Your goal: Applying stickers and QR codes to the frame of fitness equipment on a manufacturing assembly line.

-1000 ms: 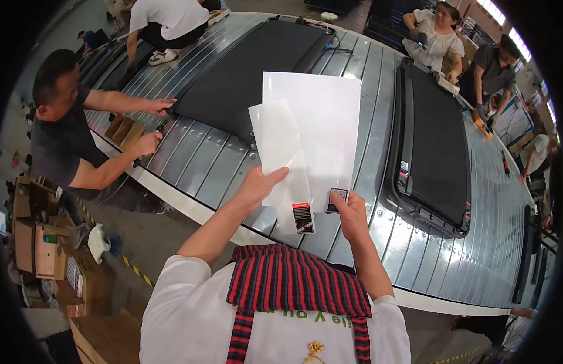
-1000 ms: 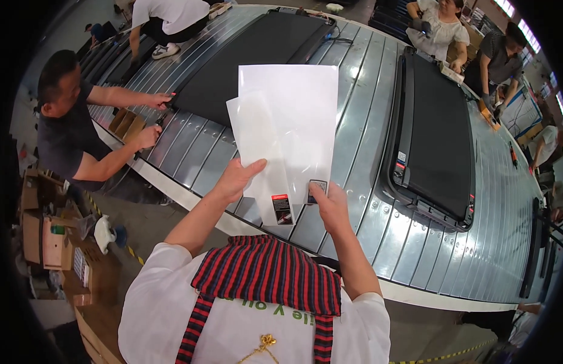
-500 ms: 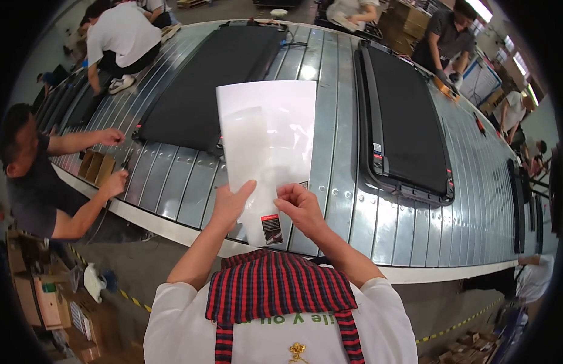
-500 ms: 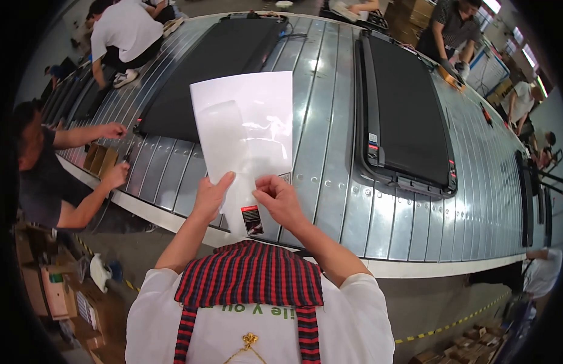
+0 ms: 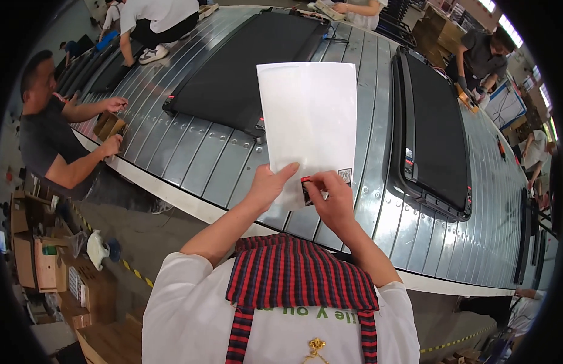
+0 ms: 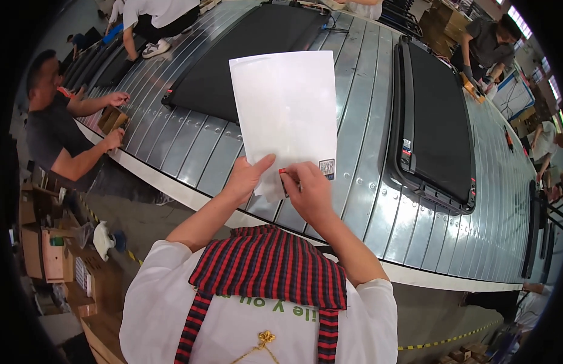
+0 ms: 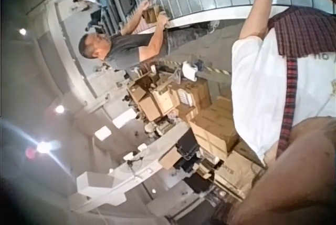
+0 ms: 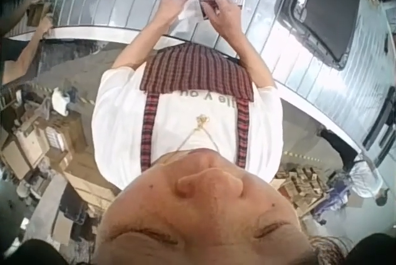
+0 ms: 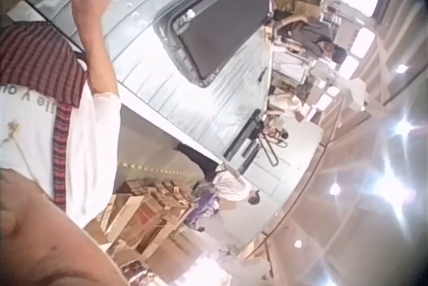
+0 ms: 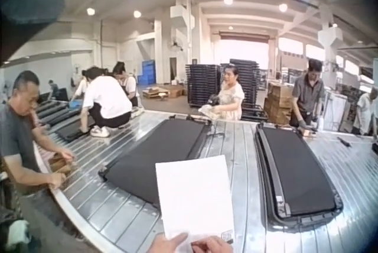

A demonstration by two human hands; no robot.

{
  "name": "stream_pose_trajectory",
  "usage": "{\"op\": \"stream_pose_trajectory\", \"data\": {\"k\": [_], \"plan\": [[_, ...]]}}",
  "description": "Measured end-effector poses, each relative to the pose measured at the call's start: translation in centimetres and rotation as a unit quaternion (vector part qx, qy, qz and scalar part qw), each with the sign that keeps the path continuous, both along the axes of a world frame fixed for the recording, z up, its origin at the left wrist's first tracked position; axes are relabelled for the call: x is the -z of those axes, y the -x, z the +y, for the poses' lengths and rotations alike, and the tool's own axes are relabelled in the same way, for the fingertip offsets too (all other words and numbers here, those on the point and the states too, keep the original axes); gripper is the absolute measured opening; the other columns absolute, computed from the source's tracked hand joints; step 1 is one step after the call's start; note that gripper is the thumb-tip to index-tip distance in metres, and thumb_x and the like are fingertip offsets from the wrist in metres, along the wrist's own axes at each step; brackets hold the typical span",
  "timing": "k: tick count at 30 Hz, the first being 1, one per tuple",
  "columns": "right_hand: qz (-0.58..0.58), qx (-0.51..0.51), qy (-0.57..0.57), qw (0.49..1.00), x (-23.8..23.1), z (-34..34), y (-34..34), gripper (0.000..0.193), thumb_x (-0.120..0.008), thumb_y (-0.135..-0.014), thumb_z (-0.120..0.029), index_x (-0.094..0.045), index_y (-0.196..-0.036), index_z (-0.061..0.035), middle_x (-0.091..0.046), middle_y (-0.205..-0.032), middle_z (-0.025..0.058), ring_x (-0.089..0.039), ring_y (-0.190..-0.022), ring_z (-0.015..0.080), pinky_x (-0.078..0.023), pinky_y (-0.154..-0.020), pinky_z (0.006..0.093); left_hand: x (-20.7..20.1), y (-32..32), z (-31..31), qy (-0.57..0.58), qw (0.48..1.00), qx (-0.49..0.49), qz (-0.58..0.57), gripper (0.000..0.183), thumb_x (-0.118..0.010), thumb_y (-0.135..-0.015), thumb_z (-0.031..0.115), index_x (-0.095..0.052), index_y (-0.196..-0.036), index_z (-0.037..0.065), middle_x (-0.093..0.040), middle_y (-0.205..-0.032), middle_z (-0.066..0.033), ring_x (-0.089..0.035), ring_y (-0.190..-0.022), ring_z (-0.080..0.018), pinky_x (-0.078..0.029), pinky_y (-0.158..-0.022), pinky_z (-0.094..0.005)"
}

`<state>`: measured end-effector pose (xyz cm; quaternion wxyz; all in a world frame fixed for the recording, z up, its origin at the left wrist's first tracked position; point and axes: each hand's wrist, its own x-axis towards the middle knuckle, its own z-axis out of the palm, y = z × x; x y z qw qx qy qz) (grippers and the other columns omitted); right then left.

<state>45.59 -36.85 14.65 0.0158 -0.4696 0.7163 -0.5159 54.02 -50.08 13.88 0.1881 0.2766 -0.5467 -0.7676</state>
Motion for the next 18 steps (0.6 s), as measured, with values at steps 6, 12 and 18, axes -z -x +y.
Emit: {"op": "stream_pose_trajectory", "data": {"k": [6,12,18], "plan": [[-0.034,0.026,-0.017,0.999,0.8,-1.7,-1.2,0.015,-0.065,-0.072,-0.011,-0.054,-0.080,-0.0030,-0.057,-0.072,0.0097,-0.058,-0.064,0.0220,-0.046,-0.056,0.0298,-0.2,-0.8,-0.8,0.123,0.992,0.039,-0.002,0.039,-0.062,-0.079,0.033,-0.059,-0.093,-0.004,-0.061,-0.081,-0.0061,-0.054,-0.072,-0.0103,-0.045,-0.064,-0.0250],[-0.094,0.044,-0.027,0.994,0.4,-3.2,-2.1,0.014,-0.064,-0.073,-0.011,-0.056,-0.080,-0.0014,-0.060,-0.072,0.0115,-0.061,-0.063,0.0209,-0.048,-0.058,0.0290,-0.5,-1.2,-1.7,0.131,0.991,0.035,0.012,0.043,-0.062,-0.078,0.038,-0.059,-0.091,-0.003,-0.060,-0.077,-0.0051,-0.053,-0.070,-0.0086,-0.044,-0.061,-0.0237],[-0.138,0.021,-0.020,0.990,0.9,-4.2,-2.1,0.012,-0.059,-0.076,-0.007,-0.059,-0.083,0.0020,-0.061,-0.070,0.0096,-0.059,-0.063,0.0152,-0.047,-0.059,0.0251,-0.6,-1.5,-2.6,0.078,0.997,0.020,0.020,0.043,-0.062,-0.077,0.037,-0.059,-0.092,-0.003,-0.060,-0.076,-0.0049,-0.053,-0.067,-0.0078,-0.044,-0.059,-0.0227]]}}
